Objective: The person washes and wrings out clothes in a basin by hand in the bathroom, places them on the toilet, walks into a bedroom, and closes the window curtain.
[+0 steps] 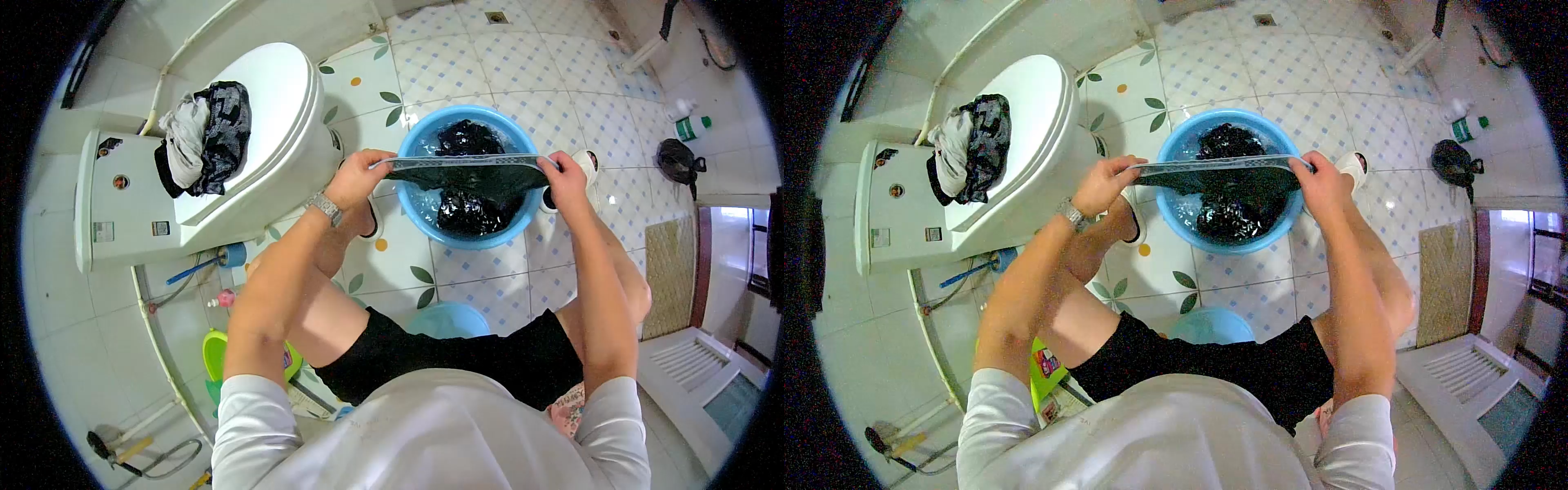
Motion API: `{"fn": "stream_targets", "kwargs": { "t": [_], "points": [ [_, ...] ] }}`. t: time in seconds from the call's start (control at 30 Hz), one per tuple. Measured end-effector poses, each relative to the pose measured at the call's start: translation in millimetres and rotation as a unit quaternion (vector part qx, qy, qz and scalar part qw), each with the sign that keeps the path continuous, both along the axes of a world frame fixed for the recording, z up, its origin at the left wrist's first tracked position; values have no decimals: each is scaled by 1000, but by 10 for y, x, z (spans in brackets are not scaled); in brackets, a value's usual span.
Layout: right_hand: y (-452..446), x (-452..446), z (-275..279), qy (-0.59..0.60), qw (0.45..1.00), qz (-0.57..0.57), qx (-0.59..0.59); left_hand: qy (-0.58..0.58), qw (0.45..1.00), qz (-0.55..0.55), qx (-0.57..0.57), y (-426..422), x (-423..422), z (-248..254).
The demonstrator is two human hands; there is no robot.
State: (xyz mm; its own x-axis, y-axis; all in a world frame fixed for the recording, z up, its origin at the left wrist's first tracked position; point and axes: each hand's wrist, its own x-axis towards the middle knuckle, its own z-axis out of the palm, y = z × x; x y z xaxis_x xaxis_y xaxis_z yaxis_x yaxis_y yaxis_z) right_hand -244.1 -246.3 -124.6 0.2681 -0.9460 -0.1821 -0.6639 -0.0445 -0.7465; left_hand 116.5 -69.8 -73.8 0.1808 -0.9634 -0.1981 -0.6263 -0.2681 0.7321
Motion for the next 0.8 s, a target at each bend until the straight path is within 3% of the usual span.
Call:
{"fn": "stream_targets", "kwargs": {
  "t": [0.03,0.13,0.17,0.2,0.3,0.37,0.43,0.47,0.5,0.57,0.63,0.7,0.73,0.77,0.8],
  "points": [
    [-6,45,-115,1,1000,-1,2,62,997,15,37,-27,11,-108],
    [89,278,-267,-240,944,-94,205,190,978,63,65,-93,-115,-221],
    [133,348,-265,-238,944,-94,207,255,961,97,57,-98,-179,-227],
    [181,408,-259,-264,925,-109,252,330,924,136,136,-101,-220,-187],
    [356,623,-134,-327,882,-121,318,394,889,146,180,-88,-342,-249],
    [491,808,-130,-339,905,-108,235,428,873,156,174,-72,-454,-303],
    [749,1034,149,-284,943,-50,168,535,816,167,140,-57,-634,-319],
    [884,1106,171,-260,960,14,106,500,828,181,177,-68,-788,62],
    [1028,1162,190,-234,968,77,43,502,827,179,176,-52,-882,36],
    [1354,1302,323,-160,973,128,-102,589,771,207,125,-49,-1041,-46],
    [1507,1251,194,-104,974,152,-132,564,791,220,91,-45,-1111,-11],
    [1615,1156,150,-340,927,72,138,467,852,205,122,-1,-1041,-65],
    [1578,1063,159,-369,904,50,212,431,874,191,118,5,-1014,-78],
    [1495,986,109,-367,905,52,209,433,873,191,115,-8,-1000,-211],
    [1419,898,12,-367,906,36,206,342,931,125,22,4,-990,-455]
  ]
}}
